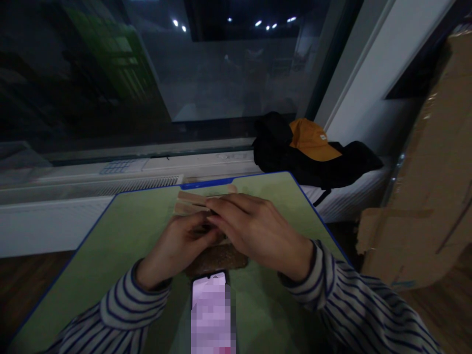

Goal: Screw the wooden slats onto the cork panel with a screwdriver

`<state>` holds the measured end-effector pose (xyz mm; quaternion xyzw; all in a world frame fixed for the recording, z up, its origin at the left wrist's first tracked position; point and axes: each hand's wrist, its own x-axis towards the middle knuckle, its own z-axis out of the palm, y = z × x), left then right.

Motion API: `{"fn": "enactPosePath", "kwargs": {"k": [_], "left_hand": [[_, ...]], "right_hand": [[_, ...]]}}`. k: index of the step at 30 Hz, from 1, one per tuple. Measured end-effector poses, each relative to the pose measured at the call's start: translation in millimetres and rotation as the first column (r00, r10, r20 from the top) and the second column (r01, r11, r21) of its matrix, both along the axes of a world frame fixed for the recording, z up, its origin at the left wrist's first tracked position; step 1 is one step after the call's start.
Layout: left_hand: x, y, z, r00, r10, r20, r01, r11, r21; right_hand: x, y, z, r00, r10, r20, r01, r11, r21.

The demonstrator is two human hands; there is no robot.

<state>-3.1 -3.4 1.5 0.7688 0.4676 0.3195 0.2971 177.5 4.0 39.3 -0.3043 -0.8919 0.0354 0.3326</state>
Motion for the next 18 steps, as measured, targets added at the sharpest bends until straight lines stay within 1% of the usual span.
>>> {"fn": "enactPosePath", "kwargs": {"k": [4,9,15,18], "left_hand": [[-0.6,0.5,2.3,0.999,-0.044,-0.008,0.044,0.999,-0.007],[-0.7,0.7,2.3,0.999,-0.048,-0.015,0.047,0.998,-0.049],[2.5,0.4,0.0,0.999,0.014,0.032,-0.014,1.000,-0.010],[2.3,0.2,-0.7,0.999,0.039,0.033,-0.039,0.999,0.004]], "right_hand": [[-1.6,0.0,-2.3,1.000,-0.022,-0.007,0.022,1.000,0.006],[-1.4,0.0,-2.8,1.000,-0.029,-0.011,0.029,0.999,0.033],[-2.6,-1.5,-2.2,1.000,-0.027,0.004,0.027,0.999,0.036],[-2.8,-2.3,-2.1,1.000,-0.025,0.013,0.025,1.000,0.010]]}}
